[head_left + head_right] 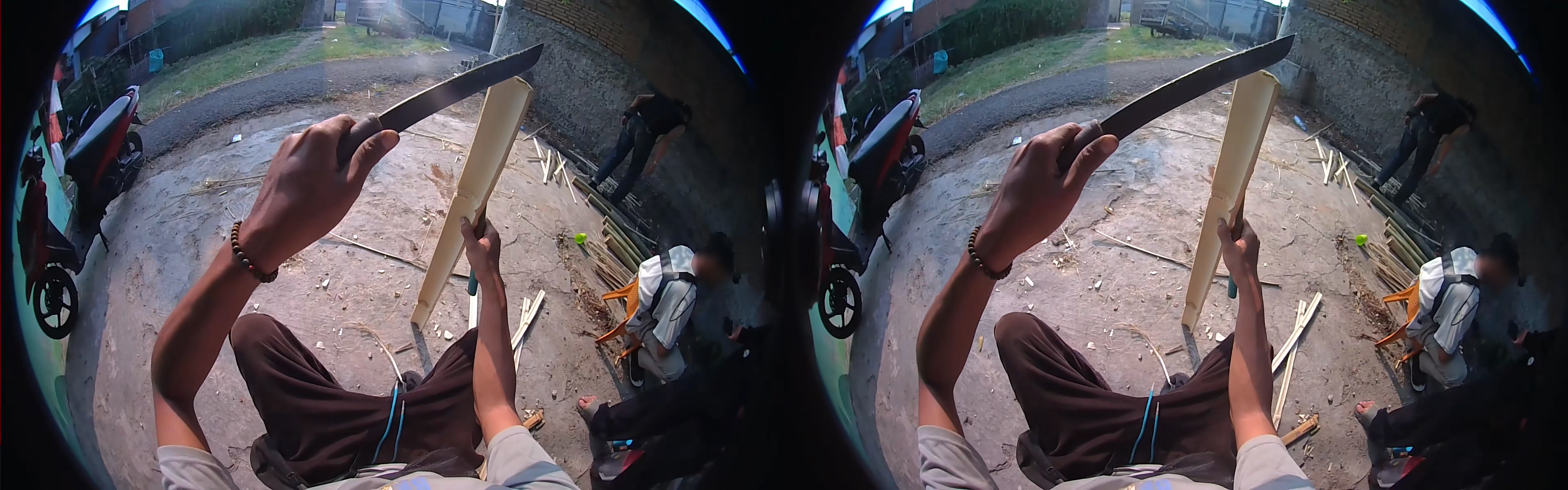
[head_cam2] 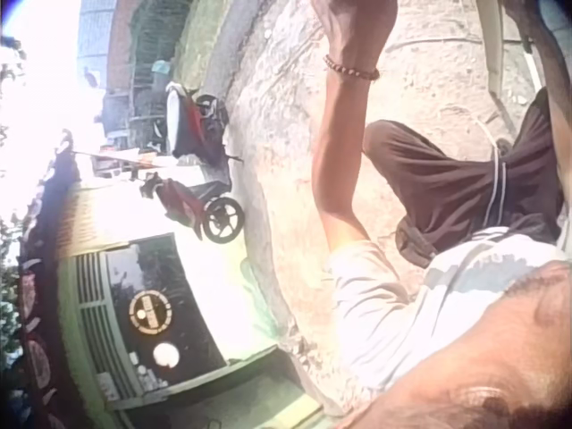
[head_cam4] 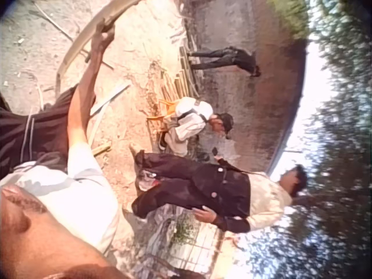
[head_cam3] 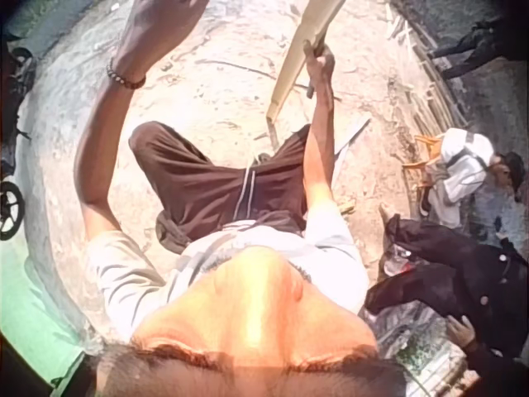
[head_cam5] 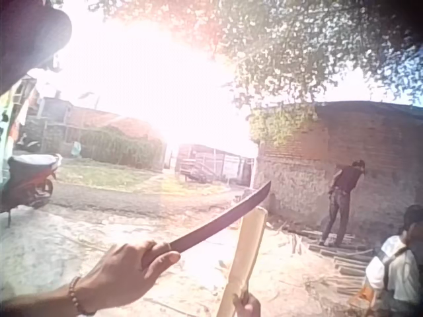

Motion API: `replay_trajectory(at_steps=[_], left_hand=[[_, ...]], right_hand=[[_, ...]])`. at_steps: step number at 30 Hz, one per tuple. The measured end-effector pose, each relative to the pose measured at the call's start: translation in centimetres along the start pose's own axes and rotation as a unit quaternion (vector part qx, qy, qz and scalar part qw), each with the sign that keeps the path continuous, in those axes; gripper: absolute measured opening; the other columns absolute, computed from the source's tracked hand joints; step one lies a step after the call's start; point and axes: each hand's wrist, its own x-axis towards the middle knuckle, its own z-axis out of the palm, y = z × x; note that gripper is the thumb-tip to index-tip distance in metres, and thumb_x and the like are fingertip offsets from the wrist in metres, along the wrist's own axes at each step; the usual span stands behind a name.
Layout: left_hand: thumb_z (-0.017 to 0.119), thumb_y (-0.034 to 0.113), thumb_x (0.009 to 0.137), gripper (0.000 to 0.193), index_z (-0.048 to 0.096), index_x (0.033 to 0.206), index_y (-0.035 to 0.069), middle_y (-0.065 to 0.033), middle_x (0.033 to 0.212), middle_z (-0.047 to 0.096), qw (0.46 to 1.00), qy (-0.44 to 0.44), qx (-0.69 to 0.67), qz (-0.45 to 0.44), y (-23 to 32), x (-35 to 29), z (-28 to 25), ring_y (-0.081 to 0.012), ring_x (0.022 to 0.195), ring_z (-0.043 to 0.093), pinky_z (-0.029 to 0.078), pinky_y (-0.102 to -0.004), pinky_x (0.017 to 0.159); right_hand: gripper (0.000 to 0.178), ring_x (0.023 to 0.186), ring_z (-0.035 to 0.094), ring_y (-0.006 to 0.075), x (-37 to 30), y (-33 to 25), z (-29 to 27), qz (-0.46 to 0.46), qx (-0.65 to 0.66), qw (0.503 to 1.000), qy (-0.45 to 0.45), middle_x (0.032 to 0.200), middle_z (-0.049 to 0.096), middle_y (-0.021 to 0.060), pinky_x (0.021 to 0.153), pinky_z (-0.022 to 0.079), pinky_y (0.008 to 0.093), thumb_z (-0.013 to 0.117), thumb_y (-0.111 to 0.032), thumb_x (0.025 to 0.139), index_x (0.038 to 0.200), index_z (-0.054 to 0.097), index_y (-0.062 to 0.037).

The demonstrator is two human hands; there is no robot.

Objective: The person splits a length of bamboo into strips using a hammer and a machete, then pulls the pieces apart by hand and continues splitting them further down.

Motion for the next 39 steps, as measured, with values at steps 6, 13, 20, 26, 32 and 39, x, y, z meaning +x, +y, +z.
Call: replay_trajectory(at_steps=[6, 13, 20, 26, 32, 39], left_hand=[[0.056, 0.051, 0.1, 0.055, 0.062, 0.087, -0.002, -0.0129, 0.063, 0.051, 1.0, 0.0, 0.005, 0.003, 0.2, -0.4, -0.1, -0.0221, 0.056, 0.048, 0.038, -0.0401, 0.056], [0.056, 0.051, 0.101, 0.054, 0.062, 0.086, -0.002, -0.0143, 0.064, 0.053, 1.0, 0.022, 0.021, 0.005, -0.1, -0.4, -0.1, -0.0239, 0.056, 0.05, 0.039, -0.0406, 0.057], [0.056, 0.051, 0.101, 0.055, 0.062, 0.087, -0.002, -0.0148, 0.064, 0.054, 0.999, 0.036, 0.003, 0.014, -0.7, -0.3, 0.1, -0.0238, 0.056, 0.051, 0.039, -0.0409, 0.056], [0.054, 0.052, 0.101, 0.057, 0.061, 0.086, -0.002, -0.013, 0.063, 0.053, 0.999, 0.029, 0.018, 0.005, -1.1, -0.3, 0.3, -0.0219, 0.056, 0.048, 0.039, -0.04, 0.056], [0.054, 0.054, 0.101, 0.058, 0.063, 0.089, -0.002, -0.0124, 0.063, 0.052, 1.0, 0.014, -0.001, -0.002, -1.0, -0.4, 0.4, -0.0208, 0.056, 0.047, 0.039, -0.0394, 0.056], [0.053, 0.053, 0.101, 0.057, 0.063, 0.091, -0.002, -0.0136, 0.065, 0.054, 1.0, 0.018, 0.019, 0.009, -0.6, -0.5, 0.8, -0.0233, 0.058, 0.051, 0.04, -0.0405, 0.058]], right_hand=[[0.046, 0.063, 0.05, 0.0121, -0.5, -1.1, 0.3, 0.004, -0.037, 0.999, 0.004, 0.068, 0.054, 0.0009, 0.059, 0.042, 0.0323, 0.069, -0.049, 0.09, 0.087, 0.06, -0.0032], [0.046, 0.063, 0.049, 0.0121, -0.4, -1.1, 0.8, -0.014, -0.043, 0.999, 0.008, 0.066, 0.052, 0.0007, 0.057, 0.041, 0.0327, 0.069, -0.049, 0.089, 0.085, 0.059, -0.0039], [0.044, 0.062, 0.049, 0.0126, 0.1, -0.9, 0.8, -0.006, -0.061, 0.998, 0.0, 0.066, 0.052, 0.0014, 0.058, 0.043, 0.033, 0.07, -0.045, 0.09, 0.083, 0.058, -0.0038], [0.041, 0.063, 0.05, 0.0121, 0.2, -0.7, 0.5, -0.003, -0.039, 0.999, -0.001, 0.067, 0.053, 0.0013, 0.059, 0.043, 0.0321, 0.07, -0.043, 0.09, 0.085, 0.059, -0.0039], [0.041, 0.064, 0.05, 0.0114, 0.4, -0.3, 0.6, 0.002, -0.03, 1.0, -0.002, 0.068, 0.054, 0.0006, 0.059, 0.043, 0.0312, 0.07, -0.044, 0.09, 0.086, 0.06, -0.0042], [0.042, 0.066, 0.052, 0.0117, 0.3, 0.1, 0.2, 0.001, -0.022, 1.0, 0.002, 0.07, 0.057, 0.0013, 0.061, 0.043, 0.0315, 0.07, -0.044, 0.09, 0.088, 0.061, -0.0033]])
